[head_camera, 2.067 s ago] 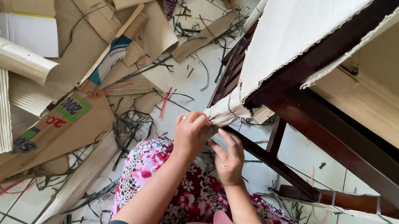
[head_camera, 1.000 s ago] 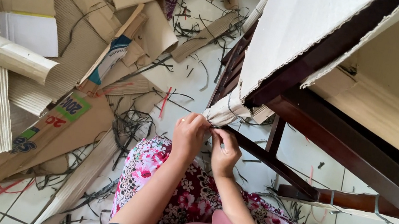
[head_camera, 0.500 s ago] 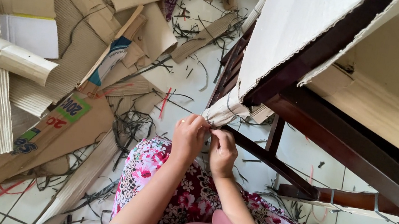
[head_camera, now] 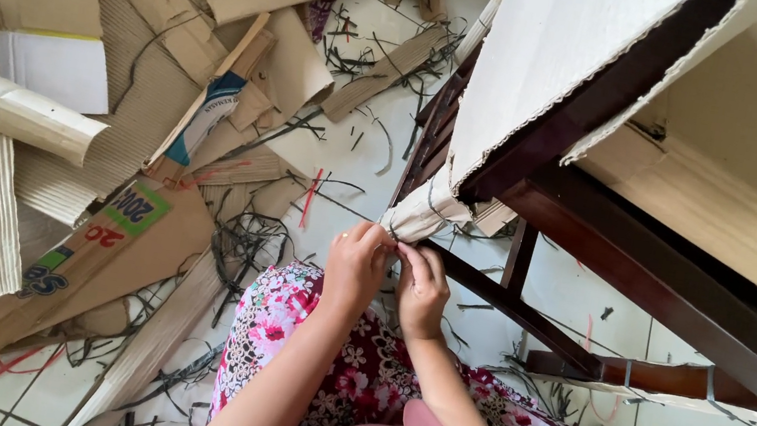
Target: The person sits on the floor and wraps a white fabric around a wooden furniture leg. They secure the fabric by tying it with black string, using scissors to cut the string as needed. The process is repeated to ensure the fabric is tightly secured around the leg.
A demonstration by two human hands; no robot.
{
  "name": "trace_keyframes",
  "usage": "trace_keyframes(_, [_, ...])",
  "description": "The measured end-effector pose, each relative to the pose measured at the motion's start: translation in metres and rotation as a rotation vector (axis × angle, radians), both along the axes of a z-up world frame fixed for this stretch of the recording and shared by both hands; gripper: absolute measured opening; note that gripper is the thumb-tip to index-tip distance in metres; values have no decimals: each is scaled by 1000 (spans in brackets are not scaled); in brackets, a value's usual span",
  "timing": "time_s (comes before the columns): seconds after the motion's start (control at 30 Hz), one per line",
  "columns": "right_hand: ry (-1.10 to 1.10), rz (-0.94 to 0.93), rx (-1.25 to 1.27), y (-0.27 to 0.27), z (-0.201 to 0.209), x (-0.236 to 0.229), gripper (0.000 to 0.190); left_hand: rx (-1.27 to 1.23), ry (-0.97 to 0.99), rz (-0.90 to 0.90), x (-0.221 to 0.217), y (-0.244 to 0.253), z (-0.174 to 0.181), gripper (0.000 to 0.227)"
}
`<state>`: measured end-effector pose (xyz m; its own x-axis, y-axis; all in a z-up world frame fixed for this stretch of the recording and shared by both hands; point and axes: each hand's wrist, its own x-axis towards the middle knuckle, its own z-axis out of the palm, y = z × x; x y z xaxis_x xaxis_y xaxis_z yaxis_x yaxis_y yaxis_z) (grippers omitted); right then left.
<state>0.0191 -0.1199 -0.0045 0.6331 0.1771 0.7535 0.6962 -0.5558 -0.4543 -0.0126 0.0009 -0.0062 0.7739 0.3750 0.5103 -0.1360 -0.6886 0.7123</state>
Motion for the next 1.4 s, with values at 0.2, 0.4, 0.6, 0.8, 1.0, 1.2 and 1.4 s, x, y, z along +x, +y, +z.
trace_keyframes(0.2, [251, -22, 27, 0, -13, -3, 11, -234, 196, -119, -9, 0, 4, 9])
trace_keyframes(0.4, [634, 35, 43, -4, -4, -4, 10, -1033, 498, -286, -9, 16, 0, 53])
trace_keyframes(0.6, [707, 43, 142, -1, 45, -19, 5, -1075, 395, -168, -19, 16, 43, 57])
trace_keyframes(0.8, [500, -24, 157, -10, 12, -4, 23, -1094, 91, -48, -2, 8, -9, 40])
trace_keyframes(1.0, [357, -104, 101, -22, -29, 23, 22, -1190, -30, 59, 18, 9, -26, 41])
trace_keyframes(1.2, [773, 96, 244, -56, -15, 1, 14, -556, 794, -168, -14, 6, 16, 24])
trace_keyframes(1.4, [1237, -111, 429, -147, -90, -10, 12, 650, 739, -613, -48, -75, -5, 72])
